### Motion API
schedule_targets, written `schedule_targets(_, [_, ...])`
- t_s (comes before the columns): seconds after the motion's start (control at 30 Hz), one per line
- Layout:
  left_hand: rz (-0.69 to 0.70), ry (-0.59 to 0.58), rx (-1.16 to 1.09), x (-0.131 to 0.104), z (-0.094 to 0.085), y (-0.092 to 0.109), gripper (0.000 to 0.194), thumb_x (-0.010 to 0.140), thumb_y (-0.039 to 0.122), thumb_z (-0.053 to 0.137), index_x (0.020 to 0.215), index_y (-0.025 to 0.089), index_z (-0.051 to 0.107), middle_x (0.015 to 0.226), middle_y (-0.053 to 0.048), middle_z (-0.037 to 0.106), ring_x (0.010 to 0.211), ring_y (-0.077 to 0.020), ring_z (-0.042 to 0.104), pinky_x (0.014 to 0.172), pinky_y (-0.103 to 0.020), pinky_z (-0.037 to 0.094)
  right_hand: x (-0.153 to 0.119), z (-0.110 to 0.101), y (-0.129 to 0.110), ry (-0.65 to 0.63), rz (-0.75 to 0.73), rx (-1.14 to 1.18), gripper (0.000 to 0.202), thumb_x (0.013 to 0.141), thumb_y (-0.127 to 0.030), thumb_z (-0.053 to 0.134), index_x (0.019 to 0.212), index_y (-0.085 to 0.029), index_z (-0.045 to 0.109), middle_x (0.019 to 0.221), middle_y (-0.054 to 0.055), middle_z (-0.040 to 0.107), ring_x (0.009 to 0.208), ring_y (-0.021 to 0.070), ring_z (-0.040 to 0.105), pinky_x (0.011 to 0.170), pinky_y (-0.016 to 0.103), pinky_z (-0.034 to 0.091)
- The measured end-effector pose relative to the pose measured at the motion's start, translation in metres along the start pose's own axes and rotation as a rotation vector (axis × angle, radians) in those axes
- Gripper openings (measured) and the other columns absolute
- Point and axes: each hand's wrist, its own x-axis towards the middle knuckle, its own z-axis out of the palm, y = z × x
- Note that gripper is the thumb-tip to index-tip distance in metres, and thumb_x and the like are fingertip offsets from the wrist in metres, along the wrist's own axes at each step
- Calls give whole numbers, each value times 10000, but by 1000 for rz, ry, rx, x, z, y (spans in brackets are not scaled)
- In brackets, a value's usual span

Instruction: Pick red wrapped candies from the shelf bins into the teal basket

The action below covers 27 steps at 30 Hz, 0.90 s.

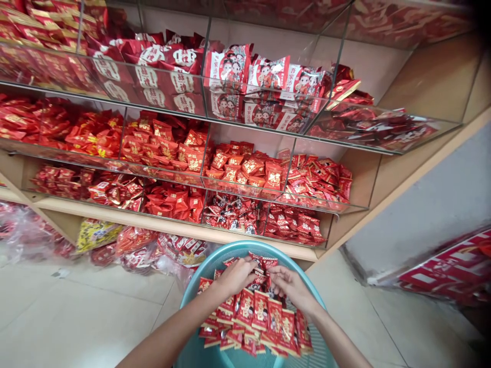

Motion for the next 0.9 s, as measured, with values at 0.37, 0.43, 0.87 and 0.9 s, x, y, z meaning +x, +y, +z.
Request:
schedule_targets(0.37, [-295, 612, -42, -84, -27, -52, 286, 902, 335, 375, 1027, 180, 581, 1012, -95, 620, 990, -243, 565, 882, -406, 431, 40, 21, -52, 146, -368, -504, 281, 868, -372, 402, 1002, -173, 550, 690, 3, 588, 630, 151, 554, 625, 270, 439])
schedule_targets(0.43, [-340, 695, -38, -102, -20, -66, 281, 890, 342, 396, 1048, 179, 561, 1048, -105, 598, 1029, -257, 541, 909, -446, 411, 60, 33, -75, 200, -404, -773, 254, 888, -280, 373, 1058, -186, 536, 833, 32, 631, 755, 153, 593, 718, 263, 445])
schedule_targets(0.87, [-411, 731, -123, -130, 9, -71, 302, 874, 363, 451, 1114, 196, 523, 1119, -103, 578, 1071, -247, 542, 911, -430, 452, 163, 73, -103, 359, 116, -1177, 658, 753, -134, 605, 1332, -112, 294, 1140, 234, 571, 1047, 304, 591, 804, 365, 470])
schedule_targets(0.9, [-412, 726, -129, -129, 10, -71, 308, 875, 363, 450, 1124, 195, 516, 1129, -106, 573, 1078, -248, 538, 917, -434, 447, 165, 73, -103, 356, 130, -1181, 645, 758, -130, 597, 1327, -112, 293, 1130, 227, 584, 1053, 292, 590, 810, 357, 470])
